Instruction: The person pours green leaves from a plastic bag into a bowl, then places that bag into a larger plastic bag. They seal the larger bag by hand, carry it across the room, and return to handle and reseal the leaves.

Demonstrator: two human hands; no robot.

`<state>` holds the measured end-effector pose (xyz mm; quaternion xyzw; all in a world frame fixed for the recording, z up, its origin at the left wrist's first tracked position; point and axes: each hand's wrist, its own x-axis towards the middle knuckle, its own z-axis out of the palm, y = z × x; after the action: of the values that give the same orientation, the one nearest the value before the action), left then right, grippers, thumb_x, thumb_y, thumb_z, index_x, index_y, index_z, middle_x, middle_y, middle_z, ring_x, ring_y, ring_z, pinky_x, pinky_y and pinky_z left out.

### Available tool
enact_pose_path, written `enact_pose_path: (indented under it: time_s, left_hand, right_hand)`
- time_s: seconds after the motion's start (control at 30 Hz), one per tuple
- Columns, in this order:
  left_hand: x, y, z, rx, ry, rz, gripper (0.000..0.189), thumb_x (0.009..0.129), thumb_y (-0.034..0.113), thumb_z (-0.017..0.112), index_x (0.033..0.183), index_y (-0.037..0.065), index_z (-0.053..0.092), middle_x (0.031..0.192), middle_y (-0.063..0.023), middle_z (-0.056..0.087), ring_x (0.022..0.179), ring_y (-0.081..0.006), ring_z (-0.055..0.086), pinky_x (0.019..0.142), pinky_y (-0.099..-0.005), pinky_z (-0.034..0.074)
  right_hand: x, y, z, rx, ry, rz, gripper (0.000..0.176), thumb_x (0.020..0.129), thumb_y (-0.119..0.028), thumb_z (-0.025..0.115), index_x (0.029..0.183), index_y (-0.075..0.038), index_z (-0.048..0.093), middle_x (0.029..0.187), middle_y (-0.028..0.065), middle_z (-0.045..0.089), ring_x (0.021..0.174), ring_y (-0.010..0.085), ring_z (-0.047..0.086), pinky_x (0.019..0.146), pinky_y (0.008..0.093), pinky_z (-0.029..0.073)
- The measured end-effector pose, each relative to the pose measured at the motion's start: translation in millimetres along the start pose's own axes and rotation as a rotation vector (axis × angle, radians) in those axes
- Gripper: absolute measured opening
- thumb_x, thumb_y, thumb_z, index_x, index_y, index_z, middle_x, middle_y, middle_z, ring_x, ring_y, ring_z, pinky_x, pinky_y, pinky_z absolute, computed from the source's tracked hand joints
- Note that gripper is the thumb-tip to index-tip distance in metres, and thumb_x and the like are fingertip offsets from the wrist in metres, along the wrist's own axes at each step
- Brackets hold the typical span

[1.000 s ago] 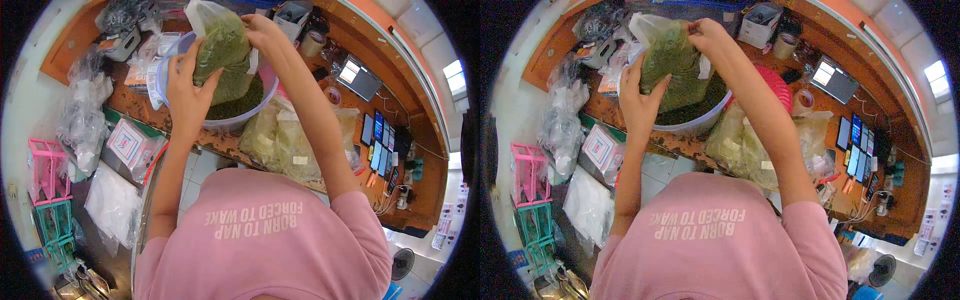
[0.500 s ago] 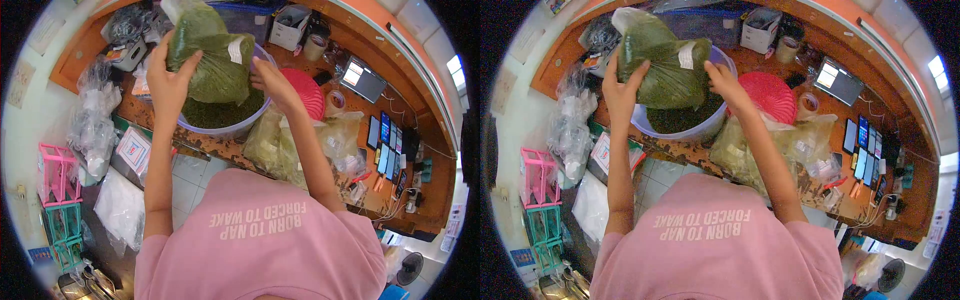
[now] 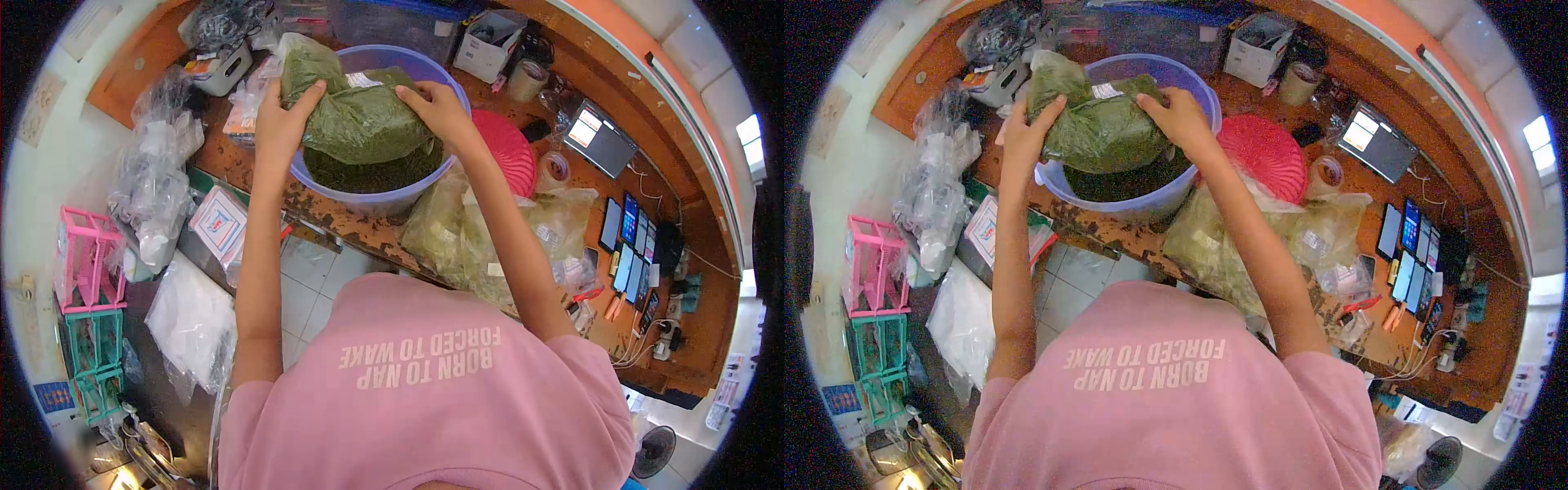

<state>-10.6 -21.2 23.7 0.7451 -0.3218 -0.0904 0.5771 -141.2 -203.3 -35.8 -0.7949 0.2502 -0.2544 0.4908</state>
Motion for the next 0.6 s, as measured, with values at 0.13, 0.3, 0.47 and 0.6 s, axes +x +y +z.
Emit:
enact_pose_path:
  time_s: [0.13,0.3,0.47,0.6]
  left_hand:
    - [2.6,-13.2,2.9,0.085,-0.053,-0.009,0.053,0.078,0.043,0.059,0.106,-0.002,0.052,0.087,-0.0146,0.061,0.072,-0.0220,0.062,0.049,-0.0316,0.051]
    - [-18.6,-2.4,-2.8,0.371,-0.059,-0.128,0.069,0.079,0.052,0.053,0.113,-0.008,0.045,0.093,-0.0277,0.055,0.068,-0.0314,0.063,0.043,-0.0313,0.054]
    - [-21.7,-20.5,-7.8,0.336,-0.094,-0.101,0.068,0.084,0.048,0.048,0.122,-0.007,0.040,0.102,-0.0324,0.046,0.059,-0.0322,0.062,0.044,-0.0310,0.053]
    - [-29.4,-19.9,-8.4,0.327,-0.081,-0.100,0.053,0.088,0.035,0.048,0.123,-0.005,0.042,0.101,-0.0287,0.044,0.053,-0.0284,0.061,0.045,-0.0287,0.052]
  right_hand:
    - [13.7,16.4,1.5,-0.248,0.102,-0.084,0.049,0.074,-0.041,0.063,0.097,0.002,0.062,0.085,0.0210,0.063,0.081,0.0318,0.061,0.073,0.0375,0.046]
    - [2.6,21.1,-5.9,-0.148,-0.016,0.027,0.045,0.075,-0.037,0.064,0.094,0.003,0.062,0.079,0.0189,0.064,0.069,0.0273,0.064,0.064,0.0369,0.050]
    - [4.0,27.5,-3.8,0.067,-0.043,0.288,0.035,0.079,-0.027,0.061,0.085,0.007,0.060,0.074,0.0179,0.063,0.056,0.0255,0.064,0.057,0.0349,0.051]
    - [2.8,18.6,2.1,-0.476,-0.029,0.236,0.032,0.079,-0.023,0.061,0.081,0.008,0.057,0.074,0.0215,0.062,0.056,0.0303,0.063,0.060,0.0379,0.051]
